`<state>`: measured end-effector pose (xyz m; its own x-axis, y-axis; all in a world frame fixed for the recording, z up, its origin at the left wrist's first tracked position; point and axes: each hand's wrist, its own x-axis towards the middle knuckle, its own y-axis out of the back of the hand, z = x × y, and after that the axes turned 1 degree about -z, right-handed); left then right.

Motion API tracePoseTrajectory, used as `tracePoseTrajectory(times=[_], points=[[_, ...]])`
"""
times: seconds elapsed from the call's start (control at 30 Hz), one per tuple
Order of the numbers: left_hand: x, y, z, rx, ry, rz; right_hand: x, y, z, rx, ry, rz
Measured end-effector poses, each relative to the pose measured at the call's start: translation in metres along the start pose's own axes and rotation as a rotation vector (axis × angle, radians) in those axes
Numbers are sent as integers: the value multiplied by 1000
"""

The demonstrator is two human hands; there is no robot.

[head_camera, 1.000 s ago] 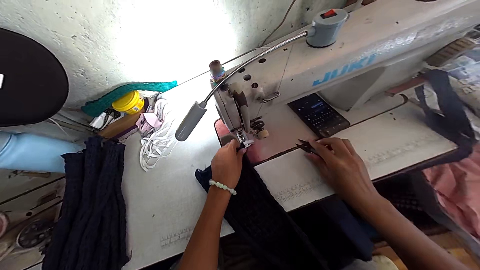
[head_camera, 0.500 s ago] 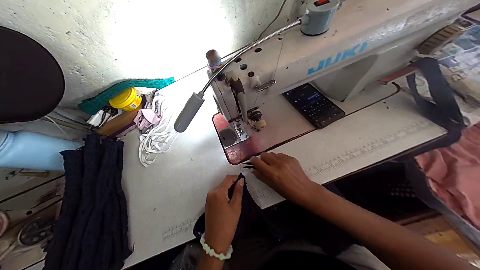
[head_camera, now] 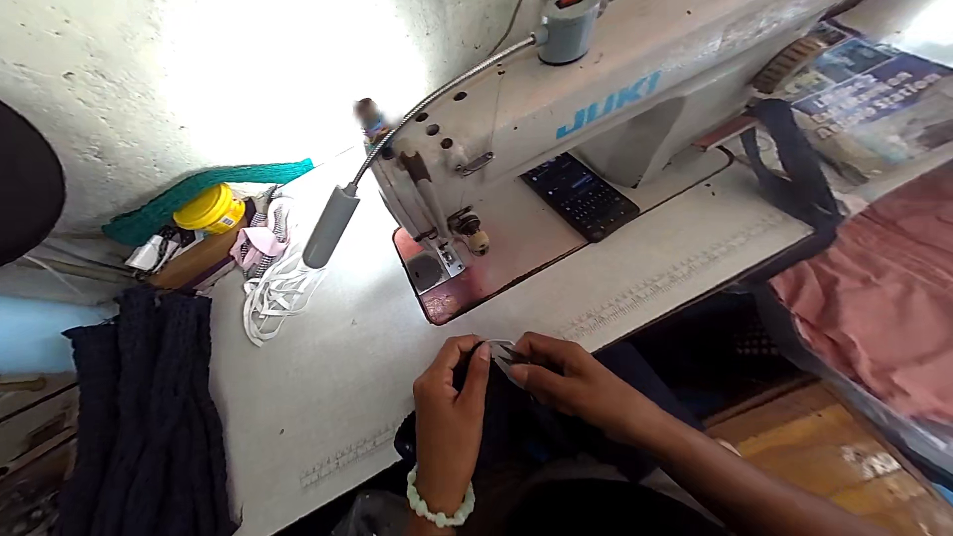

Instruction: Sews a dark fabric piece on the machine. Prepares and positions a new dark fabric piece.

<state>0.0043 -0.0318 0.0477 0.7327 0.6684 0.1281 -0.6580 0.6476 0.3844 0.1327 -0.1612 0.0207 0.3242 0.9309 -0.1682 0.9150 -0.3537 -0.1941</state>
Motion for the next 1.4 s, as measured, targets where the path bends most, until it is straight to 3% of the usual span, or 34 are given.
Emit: tracePoseTrajectory(times=[0.13, 0.37, 0.5, 0.57, 0.67, 0.73, 0.87, 0.93, 1.0, 1.07, 1.13, 1.2, 1.27, 1.4], points=[[-4, -10, 7, -4, -51, -58, 2, 0, -7, 197, 37, -20], [-9, -13, 14, -17, -124, -112, -8, 8, -9, 237, 127, -60], [-12, 0, 10, 55, -163, -141, -12, 20, -11, 176, 130, 41], [-16, 11, 8, 87, -152, -155, -11, 36, -10, -84, 183, 179], [-27, 33, 6, 152, -128, -187, -5, 64, -2, -837, 318, 449], [-36, 51, 7, 156, -83, -217, -2, 78, 4, -1177, 367, 533], [-60, 83, 10, 104, 62, -221, -8, 85, 7, -1393, 476, 563], [-70, 95, 5, 93, 76, -215, -20, 70, 7, -1270, 588, 490], [-79, 102, -2, 117, 58, -202, -39, 47, 15, -1026, 560, 187], [-83, 103, -10, 144, 22, -187, -46, 34, 30, -837, 360, -229], [-84, 100, -15, 157, -2, -166, -35, 28, 52, -910, 45, -472], [-83, 95, -16, 150, -14, -149, -21, 20, 83, -1153, -136, -440], [-82, 91, -15, 141, -15, -133, -9, 14, 110, -1343, -197, -408], [-82, 85, -9, 107, -5, -97, 1, 12, 102, -1240, -367, -499]])
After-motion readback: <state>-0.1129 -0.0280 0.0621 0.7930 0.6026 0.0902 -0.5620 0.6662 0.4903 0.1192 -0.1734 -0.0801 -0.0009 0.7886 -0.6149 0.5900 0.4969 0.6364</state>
